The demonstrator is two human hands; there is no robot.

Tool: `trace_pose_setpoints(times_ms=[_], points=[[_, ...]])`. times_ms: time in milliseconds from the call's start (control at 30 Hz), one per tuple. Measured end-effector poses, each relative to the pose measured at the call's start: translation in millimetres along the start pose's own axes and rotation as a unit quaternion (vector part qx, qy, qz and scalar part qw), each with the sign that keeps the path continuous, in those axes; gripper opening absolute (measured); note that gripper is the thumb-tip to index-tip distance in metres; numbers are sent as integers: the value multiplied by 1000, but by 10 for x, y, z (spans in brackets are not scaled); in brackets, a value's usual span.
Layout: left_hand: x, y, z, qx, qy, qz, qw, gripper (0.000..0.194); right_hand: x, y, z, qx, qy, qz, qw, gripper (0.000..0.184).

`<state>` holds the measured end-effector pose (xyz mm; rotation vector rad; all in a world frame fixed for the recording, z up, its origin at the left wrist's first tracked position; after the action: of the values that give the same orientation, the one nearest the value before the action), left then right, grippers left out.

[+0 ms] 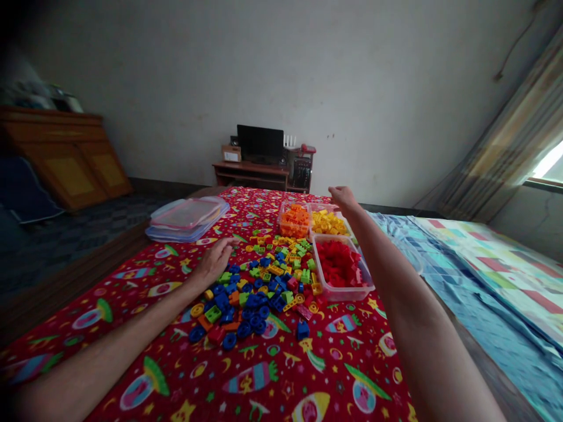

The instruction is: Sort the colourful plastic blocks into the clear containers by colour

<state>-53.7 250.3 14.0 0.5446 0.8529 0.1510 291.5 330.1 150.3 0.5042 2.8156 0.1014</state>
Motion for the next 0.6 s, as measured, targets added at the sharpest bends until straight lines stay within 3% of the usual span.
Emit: trace_pose_setpoints(times_ms=[200, 367, 500, 600], points=[[52, -6, -31, -21, 20, -16, 999, 43, 244, -561, 62, -28, 79, -128, 988, 9], [281, 241, -35, -41, 45, -102, 993, 61, 522, -1094, 105, -111, 42, -217, 969, 15], [544, 635, 8, -37, 53, -153, 986, 65, 548, -1186, 177, -171, -4, -174, 970, 25], [692, 805, 175, 13, 43, -189, 981, 59, 469, -1136, 208, -201, -60, -128, 969, 27]])
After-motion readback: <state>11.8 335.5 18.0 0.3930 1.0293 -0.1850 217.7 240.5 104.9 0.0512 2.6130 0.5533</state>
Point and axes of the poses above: each hand's wrist, its own y-axis towards the middle knuckle, its own x-axis out of the palm, z = x × y, the point moved 6 cm from there along y, towards the middle knuckle, and after that the axes turned 7 degrees about y, right-handed, at the moved point
